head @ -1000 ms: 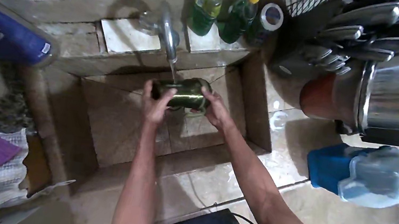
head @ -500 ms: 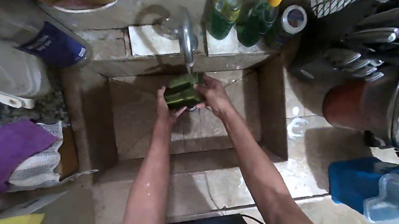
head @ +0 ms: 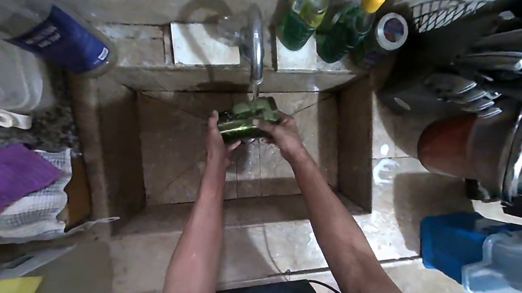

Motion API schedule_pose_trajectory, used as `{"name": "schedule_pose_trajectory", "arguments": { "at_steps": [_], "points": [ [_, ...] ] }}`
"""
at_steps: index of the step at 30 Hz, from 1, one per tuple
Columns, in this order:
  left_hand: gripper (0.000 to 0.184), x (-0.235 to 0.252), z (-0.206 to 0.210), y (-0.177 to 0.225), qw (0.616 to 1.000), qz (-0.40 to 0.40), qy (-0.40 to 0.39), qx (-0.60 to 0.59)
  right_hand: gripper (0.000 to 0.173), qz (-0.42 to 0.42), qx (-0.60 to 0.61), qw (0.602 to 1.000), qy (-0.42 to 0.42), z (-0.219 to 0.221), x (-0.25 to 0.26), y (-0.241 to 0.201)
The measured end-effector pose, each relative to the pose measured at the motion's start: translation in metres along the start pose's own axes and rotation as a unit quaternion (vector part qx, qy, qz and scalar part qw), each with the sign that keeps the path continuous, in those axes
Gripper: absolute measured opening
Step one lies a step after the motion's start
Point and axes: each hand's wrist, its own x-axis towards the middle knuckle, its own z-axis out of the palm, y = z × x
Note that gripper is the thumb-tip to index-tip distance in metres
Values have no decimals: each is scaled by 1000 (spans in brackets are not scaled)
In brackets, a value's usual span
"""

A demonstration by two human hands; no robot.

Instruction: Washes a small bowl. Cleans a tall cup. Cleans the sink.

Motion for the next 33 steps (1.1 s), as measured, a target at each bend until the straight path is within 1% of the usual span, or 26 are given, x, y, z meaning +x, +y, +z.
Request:
{"name": "schedule_pose_trajectory", "arguments": {
  "at_steps": [2,4,6,7,8,9,10,12,13,14,15,16,17,18,20,22,23,24,26,28,29,30,32,33],
  "points": [
    [70,-12,10,9,992,92,14,84,47,41,169,985,-19,-18,4,23],
    [68,-22,26,16,962,207,-11,176,46,46,274,960,-31,-36,0,43],
    [58,-29,43,19,915,298,-54,265,47,43,346,936,-38,-51,-9,57],
    [58,-30,49,18,897,318,-77,297,52,44,367,928,-39,-58,-12,61],
    [59,-29,54,16,887,326,-95,314,59,44,366,929,-40,-64,-15,65],
    [57,-26,55,11,884,332,-105,311,62,42,338,940,-33,-68,-20,64],
    [52,-20,53,6,891,336,-112,285,58,25,302,953,-15,-66,-25,59],
    [44,-5,36,-5,922,312,-113,198,39,-64,183,981,32,-49,-30,38],
    [45,3,23,-11,940,278,-92,177,29,-121,79,989,44,-37,-32,27],
    [47,10,10,-17,955,233,-57,176,20,-181,-49,982,38,-24,-35,16],
    [49,16,-5,-21,966,178,-34,185,18,-231,-190,954,17,-11,-36,7],
    [48,23,-22,-23,968,142,-40,202,22,-266,-315,911,-4,1,-34,-1],
    [45,27,-37,-21,967,125,-48,217,28,-277,-398,874,-18,13,-31,-4],
    [42,28,-49,-14,964,126,-39,230,28,-270,-433,860,-11,25,-27,-4],
    [36,28,-60,6,952,168,-19,257,29,-244,-458,855,14,38,-27,3],
    [32,28,-58,43,929,239,-25,281,29,-258,-479,839,-16,38,-35,1],
    [32,23,-51,64,921,255,-25,294,28,-259,-470,843,-26,34,-38,-1],
    [34,16,-42,85,914,256,-23,313,26,-250,-450,857,-15,31,-38,-2],
    [45,5,-20,121,902,256,-21,347,23,-256,-441,860,24,27,-36,2],
    [57,7,7,151,886,247,-29,392,27,-255,-465,848,-15,26,-34,-1],
    [61,10,20,162,877,239,-36,415,29,-250,-474,844,-39,26,-32,-3],
    [64,12,32,172,866,227,-38,443,28,-240,-477,844,-44,26,-27,-2],
    [69,20,52,185,843,217,-35,491,27,-233,-476,848,-16,25,-19,0],
    [69,25,60,190,834,225,-35,503,28,-231,-479,847,-19,25,-19,-2]
  ]
}}
